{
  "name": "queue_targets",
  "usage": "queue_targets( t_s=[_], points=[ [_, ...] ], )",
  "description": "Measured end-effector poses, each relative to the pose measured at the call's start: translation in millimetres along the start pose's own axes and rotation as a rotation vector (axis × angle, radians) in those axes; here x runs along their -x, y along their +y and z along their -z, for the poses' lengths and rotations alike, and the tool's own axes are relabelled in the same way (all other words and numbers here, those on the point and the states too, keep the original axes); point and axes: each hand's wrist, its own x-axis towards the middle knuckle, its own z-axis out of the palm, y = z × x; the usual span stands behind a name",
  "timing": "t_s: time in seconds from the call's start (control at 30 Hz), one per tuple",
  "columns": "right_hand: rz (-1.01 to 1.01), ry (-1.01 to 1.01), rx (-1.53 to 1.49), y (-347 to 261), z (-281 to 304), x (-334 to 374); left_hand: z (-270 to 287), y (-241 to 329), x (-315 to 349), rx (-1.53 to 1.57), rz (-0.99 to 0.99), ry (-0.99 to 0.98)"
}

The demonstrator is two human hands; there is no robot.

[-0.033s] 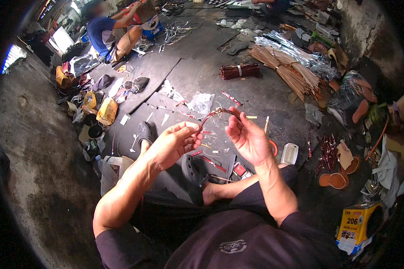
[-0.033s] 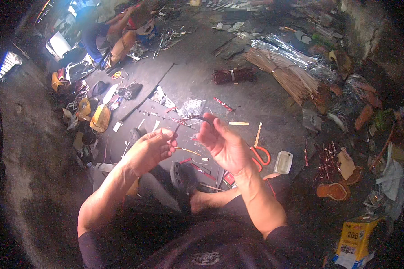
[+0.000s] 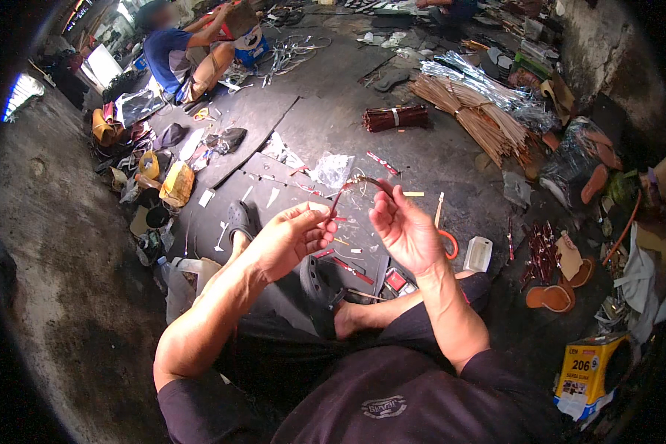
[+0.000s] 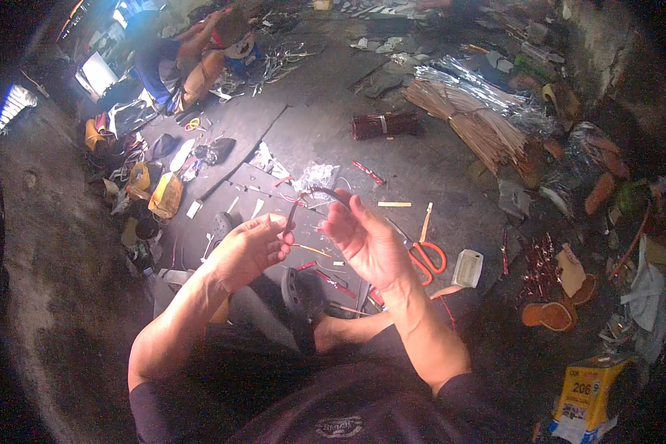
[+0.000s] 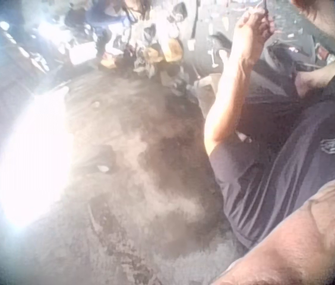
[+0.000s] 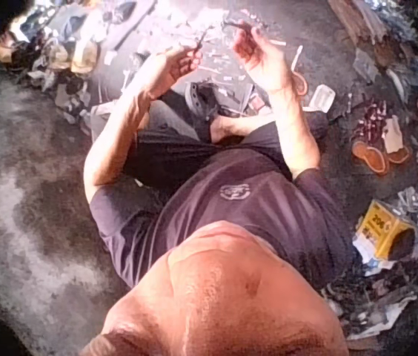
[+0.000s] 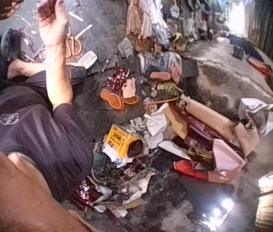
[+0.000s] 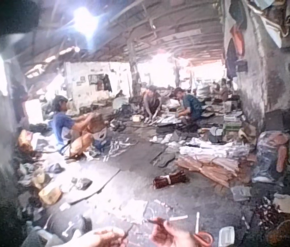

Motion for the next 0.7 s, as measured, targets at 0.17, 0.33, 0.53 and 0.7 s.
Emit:
queue_targets(
  t_s=[0.17, 0.33, 0.53, 0.7],
  points=[
    [-0.049, 0.032, -0.084, 13.9, -0.4, -16.4, 1.8, 4.7, -6.3, 0.03, -0.044, -0.001],
    [-0.036, 0.078, 0.142, 8.5, -12.9, -9.0, 18.4, 6.5, -9.9, -0.011, -0.15, 0.067],
    [0.069, -0.003, 0.778, 2.7, -31.3, 8.6, 14.6, 21.3, -4.6, 0.125, -0.162, 0.064],
    [0.111, -0.019, 0.889, 7.3, -36.3, 11.6, -8.5, 18.1, 15.0, -0.035, -0.281, 0.031]
  ],
)
